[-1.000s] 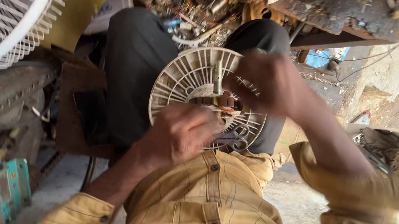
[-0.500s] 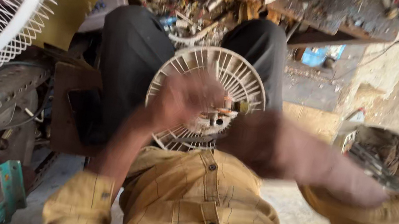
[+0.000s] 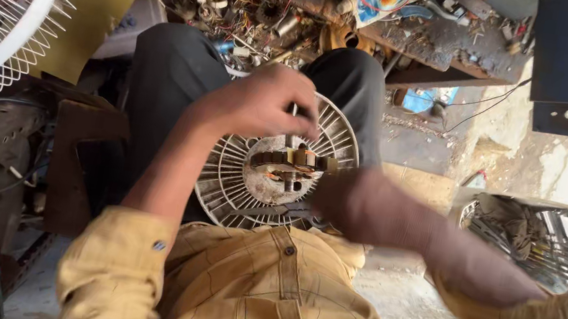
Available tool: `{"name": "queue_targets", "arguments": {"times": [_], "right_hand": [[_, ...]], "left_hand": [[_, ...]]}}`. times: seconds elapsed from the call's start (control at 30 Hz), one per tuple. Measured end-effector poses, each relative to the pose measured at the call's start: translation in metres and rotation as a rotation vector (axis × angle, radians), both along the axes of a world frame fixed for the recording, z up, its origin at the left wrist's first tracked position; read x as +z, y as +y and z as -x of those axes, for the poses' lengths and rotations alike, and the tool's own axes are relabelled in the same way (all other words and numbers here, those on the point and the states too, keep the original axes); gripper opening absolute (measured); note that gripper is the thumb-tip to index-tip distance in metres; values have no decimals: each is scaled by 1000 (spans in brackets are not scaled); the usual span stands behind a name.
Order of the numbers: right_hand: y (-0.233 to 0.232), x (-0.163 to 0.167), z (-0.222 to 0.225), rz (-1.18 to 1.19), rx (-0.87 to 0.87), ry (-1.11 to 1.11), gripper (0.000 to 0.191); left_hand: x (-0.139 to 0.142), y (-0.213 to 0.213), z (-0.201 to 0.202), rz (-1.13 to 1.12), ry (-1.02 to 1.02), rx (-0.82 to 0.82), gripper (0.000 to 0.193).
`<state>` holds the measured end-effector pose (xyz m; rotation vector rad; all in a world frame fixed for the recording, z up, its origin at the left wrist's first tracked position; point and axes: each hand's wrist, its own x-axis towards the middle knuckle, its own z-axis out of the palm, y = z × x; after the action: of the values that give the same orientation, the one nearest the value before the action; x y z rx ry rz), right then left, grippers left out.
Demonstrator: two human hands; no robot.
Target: The person winds copper wire onto a motor stator by hand, repeatedly looping the wire around the stator slots. The person uses pliers to cut the wire and tuck the ends into the slots.
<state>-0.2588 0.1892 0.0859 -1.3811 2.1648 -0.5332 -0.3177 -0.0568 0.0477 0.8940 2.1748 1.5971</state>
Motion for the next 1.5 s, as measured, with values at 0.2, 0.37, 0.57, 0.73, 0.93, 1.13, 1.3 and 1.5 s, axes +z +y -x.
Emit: {"name": "queue_targets", "arguments": {"times": [0.2,0.37,0.57,0.73,0.93,1.13,1.3,1.5], "right_hand": [[-32,5,30,392,-76,192,15],[-3,-50,67,266,-508,45,13],[10,-24,16,-154,-246,79,18],[-22,13,-1,484,77,297,8],[-9,-45,68,310,-396,242,5],[9,-13,40,7,-289,327,28],[-21,16,-4,316,99,73,10],[-19,-43,64,448,-348,112,4]], "left_hand": [[-32,-13,-115,-220,446,221,21],[-56,2,-88,-861,-313,500,10],[-21,8,5,84,-34,-71,21],[-4,-11,-84,-286,93,278,17],[-34,-8,-106,-362,209,383,8],[-35,1,1,141,63,-72,16],[-12,-14,-35,-187,-227,114,17],[-25,-20,-112,18,473,361,14]]}}
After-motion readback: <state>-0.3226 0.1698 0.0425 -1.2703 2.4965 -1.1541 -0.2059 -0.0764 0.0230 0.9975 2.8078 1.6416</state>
